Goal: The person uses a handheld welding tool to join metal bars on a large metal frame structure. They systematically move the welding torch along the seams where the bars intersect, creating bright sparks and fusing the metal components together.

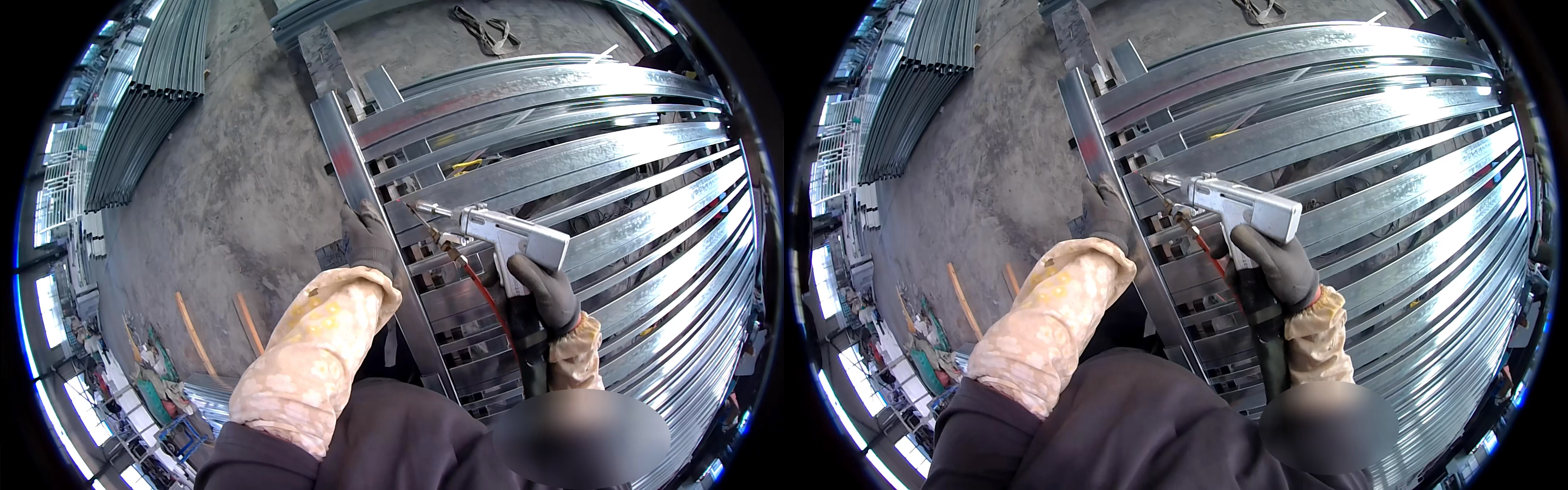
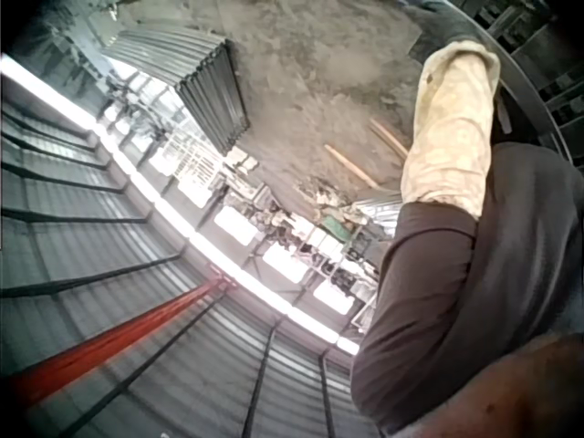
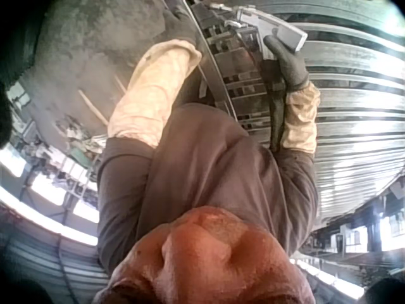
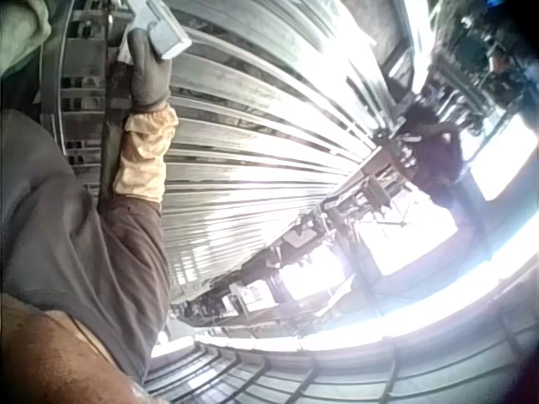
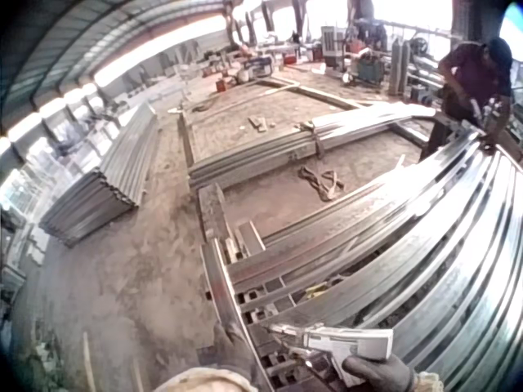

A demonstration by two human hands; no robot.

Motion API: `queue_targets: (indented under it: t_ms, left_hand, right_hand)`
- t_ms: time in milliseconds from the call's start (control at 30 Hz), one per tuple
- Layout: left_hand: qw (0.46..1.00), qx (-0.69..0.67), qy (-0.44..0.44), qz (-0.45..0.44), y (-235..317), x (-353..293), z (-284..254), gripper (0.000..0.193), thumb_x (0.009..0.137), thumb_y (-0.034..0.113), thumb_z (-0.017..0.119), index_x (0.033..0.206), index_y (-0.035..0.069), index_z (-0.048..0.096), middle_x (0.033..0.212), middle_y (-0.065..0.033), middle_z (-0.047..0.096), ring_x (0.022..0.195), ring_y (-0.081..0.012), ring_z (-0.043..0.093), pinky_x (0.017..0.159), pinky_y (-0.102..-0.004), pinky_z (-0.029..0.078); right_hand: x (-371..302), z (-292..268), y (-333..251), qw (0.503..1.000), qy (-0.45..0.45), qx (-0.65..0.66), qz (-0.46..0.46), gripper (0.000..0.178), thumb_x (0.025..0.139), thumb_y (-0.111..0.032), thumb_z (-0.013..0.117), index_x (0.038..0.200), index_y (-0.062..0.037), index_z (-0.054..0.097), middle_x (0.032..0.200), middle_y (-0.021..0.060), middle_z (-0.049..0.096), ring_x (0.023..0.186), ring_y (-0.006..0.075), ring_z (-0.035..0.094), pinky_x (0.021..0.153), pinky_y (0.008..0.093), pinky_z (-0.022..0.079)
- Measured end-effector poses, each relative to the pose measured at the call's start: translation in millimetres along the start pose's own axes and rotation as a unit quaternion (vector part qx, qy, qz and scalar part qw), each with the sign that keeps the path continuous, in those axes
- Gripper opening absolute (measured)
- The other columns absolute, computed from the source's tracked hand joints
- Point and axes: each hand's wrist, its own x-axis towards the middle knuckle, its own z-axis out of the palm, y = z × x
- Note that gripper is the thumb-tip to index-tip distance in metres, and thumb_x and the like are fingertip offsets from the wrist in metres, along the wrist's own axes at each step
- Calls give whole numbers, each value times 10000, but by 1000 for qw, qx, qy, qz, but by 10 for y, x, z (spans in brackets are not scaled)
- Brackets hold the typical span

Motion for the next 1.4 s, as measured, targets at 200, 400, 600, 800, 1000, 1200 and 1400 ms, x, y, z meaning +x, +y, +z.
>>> queue_targets:
  t_ms: [200,400,600,800,1000,1200,1400]
  left_hand:
    - [1000,13,-2,-2,41,-28,-20,586,1087,407,401,1446,-57,401,1341,-358,561,1239,-489,561,1023,-453,456]
    - [1000,-4,7,3,18,-24,-22,604,1086,418,400,1465,-53,396,1375,-352,546,1286,-483,535,1046,-446,445]
    - [999,25,30,23,-19,-36,13,611,1083,417,409,1460,-64,407,1378,-359,541,1293,-484,528,1058,-459,438]
    - [999,19,18,40,57,-59,-52,627,1080,415,409,1465,-80,394,1363,-364,552,1291,-487,532,1058,-470,441]
    - [999,7,29,39,78,-79,-38,592,1086,412,385,1442,-59,429,1424,-342,514,1342,-498,466,1104,-471,391]
    - [999,25,32,20,32,-41,2,508,1088,393,392,1355,-28,487,1321,-350,570,1241,-522,523,1021,-505,432]
    - [998,39,17,34,78,-49,-42,595,1084,402,392,1436,-76,420,1377,-359,546,1297,-493,523,1078,-478,430]
  right_hand:
    - [-112,138,96,998,12,63,9,370,997,-239,620,1266,14,585,884,104,705,605,162,664,516,275,534]
    - [-14,202,180,998,-17,53,9,414,1009,-254,614,1332,-4,544,911,96,705,593,147,648,506,268,524]
    - [28,217,154,998,-34,52,25,418,1012,-268,620,1328,-1,558,910,88,706,607,145,651,515,270,523]
    - [88,212,249,998,-34,52,22,416,1005,-273,634,1307,7,577,910,81,702,636,143,661,538,273,528]
    - [117,195,333,999,-29,44,7,419,1000,-270,640,1309,6,583,902,74,699,679,132,668,584,263,532]
    - [102,221,270,999,-34,40,10,408,993,-249,653,1306,2,579,875,70,686,656,133,667,559,268,528]
    - [83,211,240,999,-39,21,21,395,993,-236,639,1305,2,585,865,58,692,644,128,656,554,266,528]
